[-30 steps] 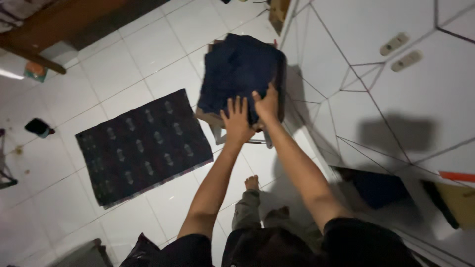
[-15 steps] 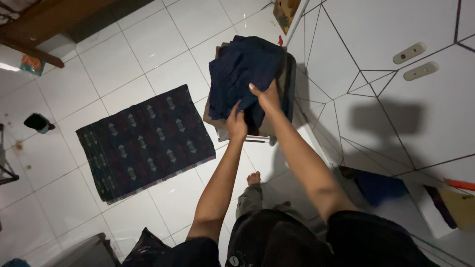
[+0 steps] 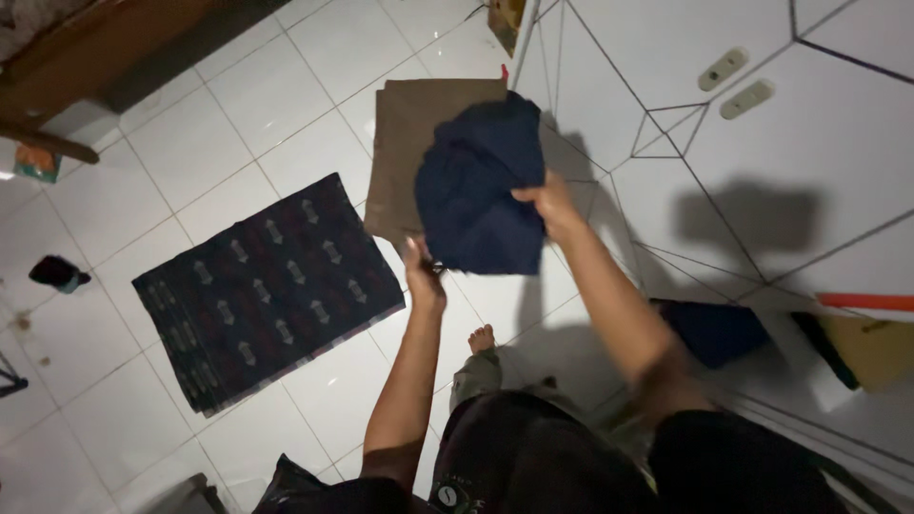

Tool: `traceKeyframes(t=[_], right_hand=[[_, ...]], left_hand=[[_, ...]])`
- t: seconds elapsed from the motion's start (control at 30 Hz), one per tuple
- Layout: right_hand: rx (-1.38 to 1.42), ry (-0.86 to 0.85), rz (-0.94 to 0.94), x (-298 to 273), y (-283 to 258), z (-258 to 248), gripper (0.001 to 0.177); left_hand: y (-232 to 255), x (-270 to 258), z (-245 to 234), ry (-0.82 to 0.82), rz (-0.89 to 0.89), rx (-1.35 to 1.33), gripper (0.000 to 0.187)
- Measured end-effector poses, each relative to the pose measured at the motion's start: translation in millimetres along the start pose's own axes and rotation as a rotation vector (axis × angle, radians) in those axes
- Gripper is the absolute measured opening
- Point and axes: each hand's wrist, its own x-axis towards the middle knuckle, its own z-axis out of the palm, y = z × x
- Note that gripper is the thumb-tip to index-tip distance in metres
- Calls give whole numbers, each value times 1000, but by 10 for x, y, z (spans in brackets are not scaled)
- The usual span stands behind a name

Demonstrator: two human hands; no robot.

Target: The person folds various shirts and t-shirts on a tiled floor and places them into a white cabinet. The person handles each garment one at a time, folding it neatly and stacking it inside the cabinet.

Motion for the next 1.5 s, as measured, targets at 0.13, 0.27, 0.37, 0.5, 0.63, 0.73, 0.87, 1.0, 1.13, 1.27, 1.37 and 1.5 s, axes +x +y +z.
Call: traceKeyframes(t=[0.13, 0.27, 0.37, 0.5, 0.63, 0.73, 0.87, 1.0, 1.13, 1.27, 1.37, 1.5], right_hand=[[-15, -137, 47, -418, 167, -720, 57], [-116, -216, 149, -610, 333, -1346, 54], [120, -188, 241, -844, 425, -1615, 50], [-82, 0, 110, -1092, 385, -1591, 52], [-222, 23, 32, -1099, 323, -1224, 45], [-228, -39, -65, -906, 277, -862, 39], [-160, -87, -217, -292, 206, -309, 36], [-136, -100, -319, 413, 204, 111, 39], [-514, 116, -452, 774, 433, 424, 65], [-939, 453, -396, 781, 646, 615, 78], [-785, 564, -372, 750, 584, 697, 93], [-723, 461, -125, 671, 350, 820, 77]], left_hand=[[-552, -453, 47, -271, -375, -240, 88], [-840, -675, 276, -420, -456, -426, 87], [-966, -617, 356, -459, -433, -392, 88], [-879, -392, 212, -470, -587, -263, 101], [-468, -118, 147, -591, -415, 346, 109], [-13, 65, 213, -591, -216, 534, 110], [800, 497, 327, -594, 12, 541, 101], [1350, 987, 480, -735, 360, 645, 102], [1402, 1385, 583, -390, 109, 717, 96], [1225, 1550, 589, -303, 321, 749, 89], [1226, 1573, 566, -111, 655, 1543, 97], [1327, 1604, 605, -285, 207, 957, 100]])
